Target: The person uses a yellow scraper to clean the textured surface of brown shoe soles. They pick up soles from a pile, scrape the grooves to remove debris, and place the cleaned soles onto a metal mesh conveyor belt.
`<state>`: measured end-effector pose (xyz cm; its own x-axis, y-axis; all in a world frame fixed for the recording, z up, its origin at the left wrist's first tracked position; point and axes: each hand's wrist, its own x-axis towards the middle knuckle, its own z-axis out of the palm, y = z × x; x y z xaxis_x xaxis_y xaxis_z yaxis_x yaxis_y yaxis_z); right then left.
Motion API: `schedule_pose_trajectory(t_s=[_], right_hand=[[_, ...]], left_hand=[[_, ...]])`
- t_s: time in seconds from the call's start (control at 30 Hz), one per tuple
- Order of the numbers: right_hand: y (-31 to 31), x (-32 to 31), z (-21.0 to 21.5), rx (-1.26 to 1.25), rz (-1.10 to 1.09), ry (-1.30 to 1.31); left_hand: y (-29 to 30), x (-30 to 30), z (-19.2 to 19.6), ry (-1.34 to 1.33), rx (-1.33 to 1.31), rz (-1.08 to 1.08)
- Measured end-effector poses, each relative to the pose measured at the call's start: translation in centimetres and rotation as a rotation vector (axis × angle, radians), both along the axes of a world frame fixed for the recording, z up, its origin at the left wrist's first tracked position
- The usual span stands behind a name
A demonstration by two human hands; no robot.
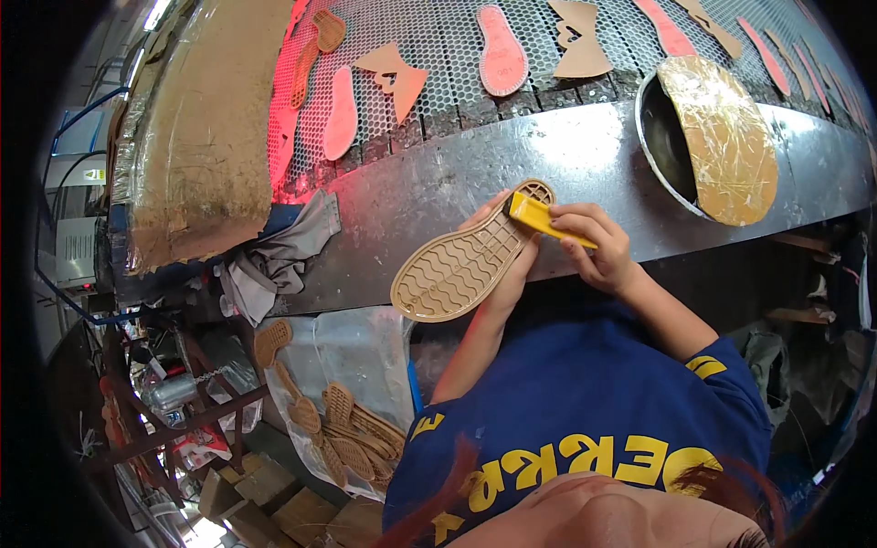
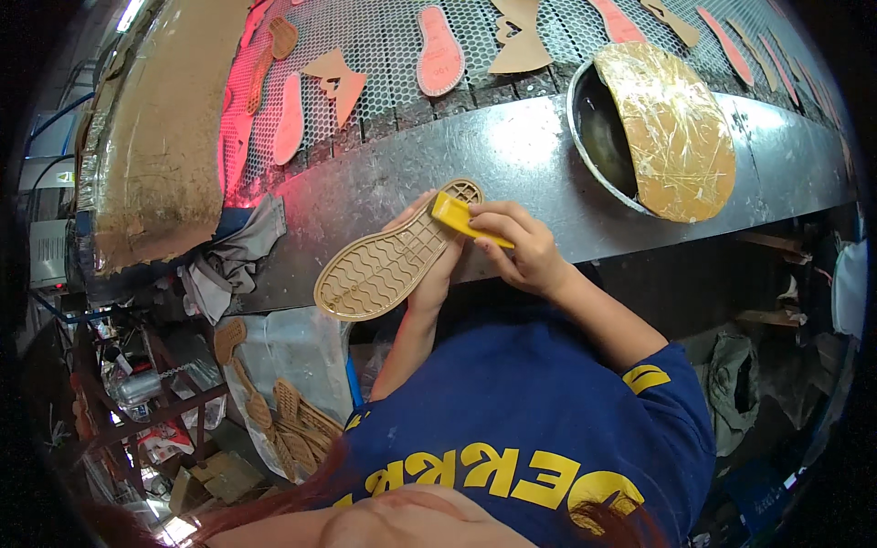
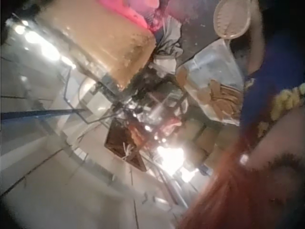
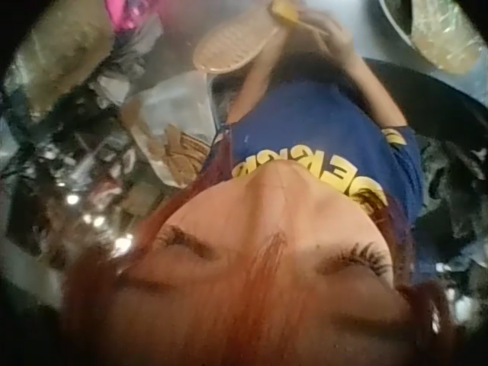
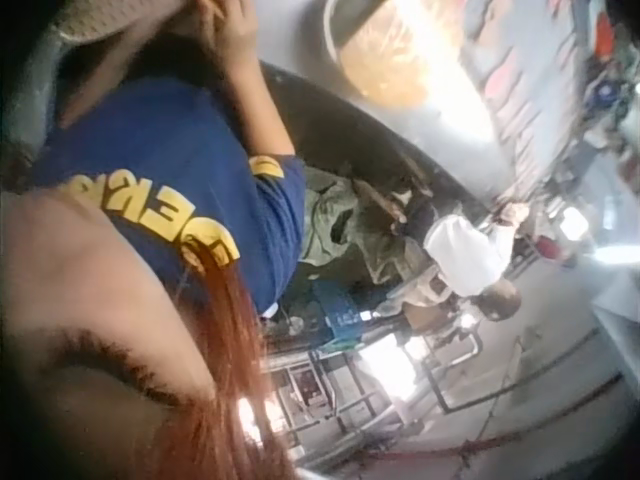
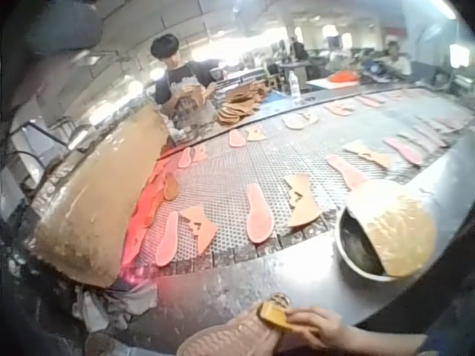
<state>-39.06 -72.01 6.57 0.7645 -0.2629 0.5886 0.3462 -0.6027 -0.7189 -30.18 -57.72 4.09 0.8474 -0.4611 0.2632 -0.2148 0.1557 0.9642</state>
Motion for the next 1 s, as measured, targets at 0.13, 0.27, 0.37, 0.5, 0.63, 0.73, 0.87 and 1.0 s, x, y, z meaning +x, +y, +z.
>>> schedule_pose_trajectory(t_s=[0.13,0.27,0.37,0.5,0.63,0.73,0.87,1.0], right_hand=[[-0.5,-0.1,-0.3,-0.015,-0.082,0.029],[-0.2,-0.2,0.0,-0.078,-0.158,0.033],[0.5,-0.4,0.2,-0.135,-0.223,0.031],[0.8,-1.5,0.9,-0.147,-0.247,0.024],[1.0,-2.3,2.3,-0.103,-0.190,-0.088],[0.4,-2.6,3.2,-0.105,-0.173,-0.115],[-3.0,-3.0,4.0,-0.218,-0.493,-0.102],[-6.4,-3.5,3.2,-0.123,-0.718,-0.055]], left_hand=[[0.2,0.3,0.2,-0.061,0.064,-0.007],[0.4,0.1,0.4,-0.061,0.089,0.014],[0.5,0.4,0.5,-0.048,0.127,-0.005],[0.2,0.1,1.2,-0.034,0.130,-0.021],[0.1,0.2,0.6,-0.068,0.122,0.005],[0.3,0.0,1.4,-0.132,0.194,-0.054],[2.9,1.0,5.5,-0.587,0.575,-0.220],[5.5,0.7,8.4,-0.410,0.430,-0.238]])
